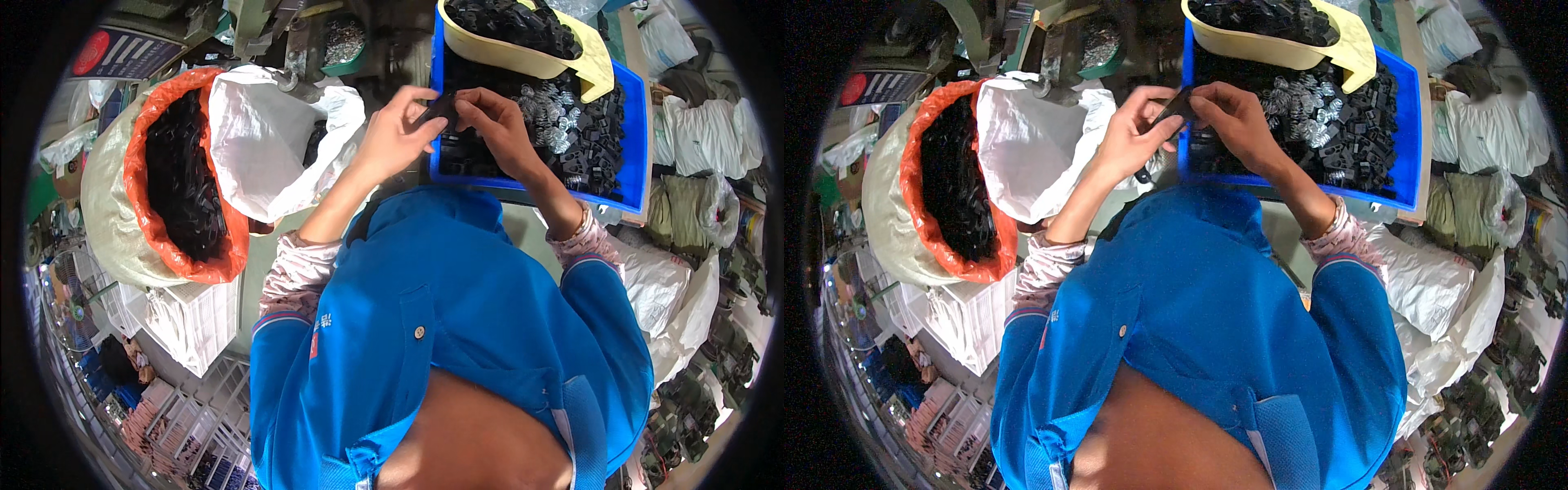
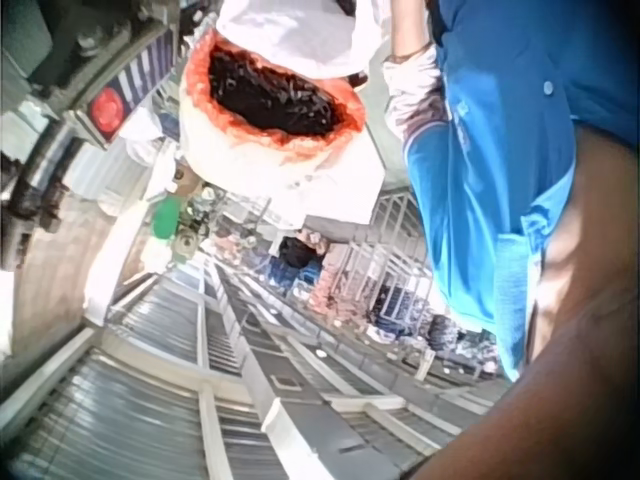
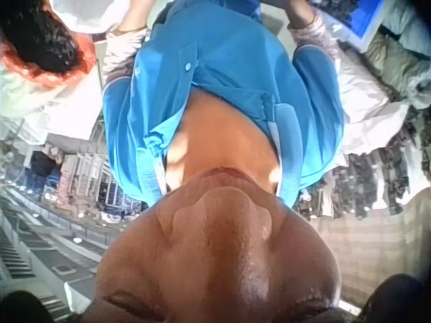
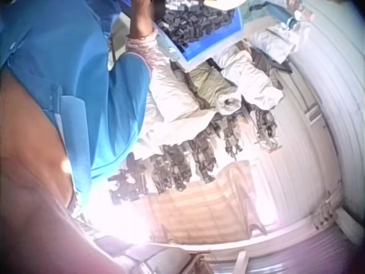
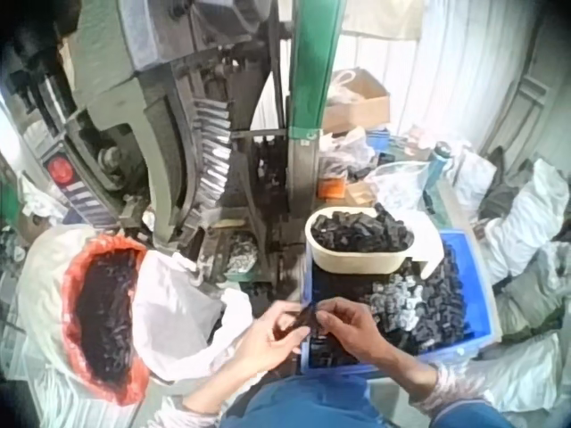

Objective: The person repeatedly picks small black plastic components from a large sack and a blue bin, then uses a handheld tool to press or snap them together. The assembled pieces are placed back into the blue bin. The process is continuous and repetitive throughout the clip.

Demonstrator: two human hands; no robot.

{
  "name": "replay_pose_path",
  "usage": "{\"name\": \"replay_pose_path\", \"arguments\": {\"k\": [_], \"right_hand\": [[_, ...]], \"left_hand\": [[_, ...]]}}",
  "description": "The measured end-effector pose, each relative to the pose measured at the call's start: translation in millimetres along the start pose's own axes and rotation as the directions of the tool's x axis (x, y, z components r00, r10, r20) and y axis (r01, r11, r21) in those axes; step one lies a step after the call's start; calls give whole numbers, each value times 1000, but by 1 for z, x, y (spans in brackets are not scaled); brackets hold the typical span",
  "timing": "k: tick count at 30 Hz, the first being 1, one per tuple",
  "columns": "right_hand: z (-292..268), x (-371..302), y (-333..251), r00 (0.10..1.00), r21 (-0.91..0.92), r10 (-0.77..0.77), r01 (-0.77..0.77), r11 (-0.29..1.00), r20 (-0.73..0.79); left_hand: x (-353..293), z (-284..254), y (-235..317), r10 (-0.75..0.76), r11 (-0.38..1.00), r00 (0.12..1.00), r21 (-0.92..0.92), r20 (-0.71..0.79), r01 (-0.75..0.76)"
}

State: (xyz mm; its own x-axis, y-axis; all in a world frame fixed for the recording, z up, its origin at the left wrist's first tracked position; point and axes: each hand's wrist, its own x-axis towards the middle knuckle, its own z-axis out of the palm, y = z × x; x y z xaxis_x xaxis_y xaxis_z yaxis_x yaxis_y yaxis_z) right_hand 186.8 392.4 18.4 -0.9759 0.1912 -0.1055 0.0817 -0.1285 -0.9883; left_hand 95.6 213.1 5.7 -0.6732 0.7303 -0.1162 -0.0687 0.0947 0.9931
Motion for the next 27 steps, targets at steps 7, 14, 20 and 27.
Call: {"name": "replay_pose_path", "arguments": {"k": [7,14,20,27], "right_hand": [[-7,-10,-6,995,59,-100,102,993,-28],[-77,23,-69,732,-835,-643,196,515,-224],[-96,47,-71,742,-946,-670,225,232,12],[-26,47,-67,975,-176,-180,157,972,-128]], "left_hand": [[-3,10,14,50,997,995,69,-89,-44],[-11,-6,-6,218,969,958,162,-188,-189],[-17,-19,0,304,946,920,196,-249,-259],[-23,-63,10,219,974,927,9,-303,-227]]}}
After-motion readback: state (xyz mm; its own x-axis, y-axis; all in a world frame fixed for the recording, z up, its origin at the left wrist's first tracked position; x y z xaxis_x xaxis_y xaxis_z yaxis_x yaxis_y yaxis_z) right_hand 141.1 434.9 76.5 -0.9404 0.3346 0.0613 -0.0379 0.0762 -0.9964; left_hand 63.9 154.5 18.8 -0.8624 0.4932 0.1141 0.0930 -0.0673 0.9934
